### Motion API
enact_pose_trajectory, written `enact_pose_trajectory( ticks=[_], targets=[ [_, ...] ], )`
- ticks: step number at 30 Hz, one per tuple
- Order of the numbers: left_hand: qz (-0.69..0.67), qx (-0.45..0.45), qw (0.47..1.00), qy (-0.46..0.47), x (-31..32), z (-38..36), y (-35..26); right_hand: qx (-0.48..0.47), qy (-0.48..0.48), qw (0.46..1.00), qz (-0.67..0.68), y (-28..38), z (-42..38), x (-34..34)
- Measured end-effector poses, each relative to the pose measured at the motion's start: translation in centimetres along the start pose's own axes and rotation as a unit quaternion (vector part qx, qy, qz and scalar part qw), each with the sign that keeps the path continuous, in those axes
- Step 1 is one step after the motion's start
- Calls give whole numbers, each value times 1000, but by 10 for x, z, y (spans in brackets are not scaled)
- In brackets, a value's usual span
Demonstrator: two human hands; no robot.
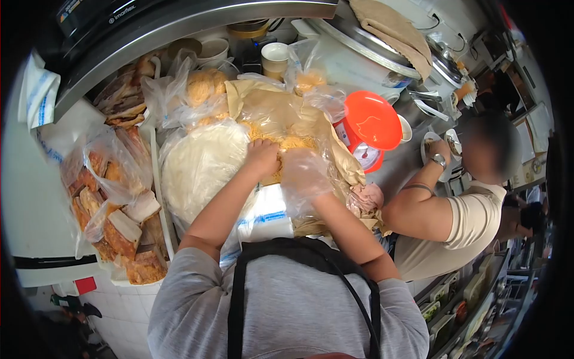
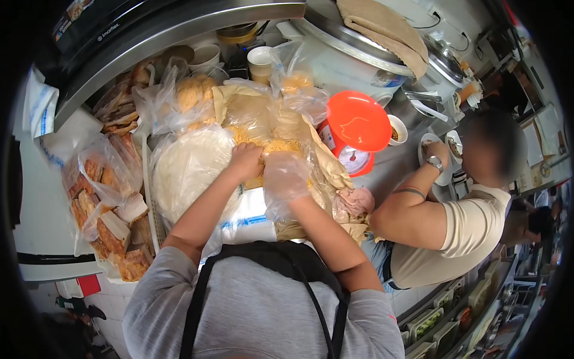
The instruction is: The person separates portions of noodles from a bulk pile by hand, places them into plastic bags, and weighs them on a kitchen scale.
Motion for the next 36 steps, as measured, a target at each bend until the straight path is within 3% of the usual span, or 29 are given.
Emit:
enact_pose_trajectory(
  ticks=[2, 5, 8, 11, 14, 16, 18, 19, 21, 24, 26, 27, 30, 32, 34, 35, 36],
  targets=[
    [8, -9, 1000, -14, 3, 1, 0, 44, -35, 998, -35, -2, -3, 8],
    [-46, 3, 999, -11, -1, 1, 3, 31, 131, 991, -8, -23, 5, 19],
    [-332, -94, 936, 63, -17, -1, 8, 56, 92, 993, 46, -42, 11, -9],
    [-543, -42, 836, -75, -53, -1, 0, 58, 30, 921, 385, -63, 22, -55],
    [-609, 34, 780, -138, -86, -2, -7, 171, 31, 898, 405, -67, 27, -110],
    [-615, 33, 772, -154, -92, -5, -6, 186, 53, 828, 526, -78, 34, -119],
    [-617, 32, 767, -172, -88, -5, 4, 194, 50, 820, 536, -74, 36, -138],
    [-624, -20, 759, -185, -80, -6, 12, 197, 37, 850, 487, -67, 37, -154],
    [-635, -126, 733, -209, -63, -9, 28, 201, 8, 845, 496, -58, 33, -173],
    [-614, -185, 743, -192, -38, -11, 47, 185, -24, 746, 639, -58, 26, -177],
    [-572, -174, 781, -181, -25, -6, 57, 154, -28, 698, 698, -62, 31, -173],
    [-550, -167, 799, -174, -21, -4, 59, 151, -32, 724, 673, -59, 30, -178],
    [-571, -4, 798, -194, -54, 1, 24, 161, -35, 798, 580, -43, 31, -204],
    [-598, 122, 790, -62, -80, -4, -32, 191, -22, 844, 500, -35, 31, -213],
    [-467, 196, 860, -59, -86, -8, -65, 143, 14, 718, 681, -38, 35, -192],
    [-473, 180, 862, -20, -70, -6, -72, 116, 32, 640, 759, -39, 36, -185],
    [-478, 164, 862, 19, -52, -3, -76, 126, 29, 673, 728, -41, 33, -186]
  ],
)
Point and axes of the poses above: each hand's wrist, its own z-axis towards the middle knuckle, its own x-axis out of the palm, y = z × x, the point moved 8 cm from there along z, towards the middle knuckle, and after that the axes turned 12 degrees about x, right-handed, at the moved point
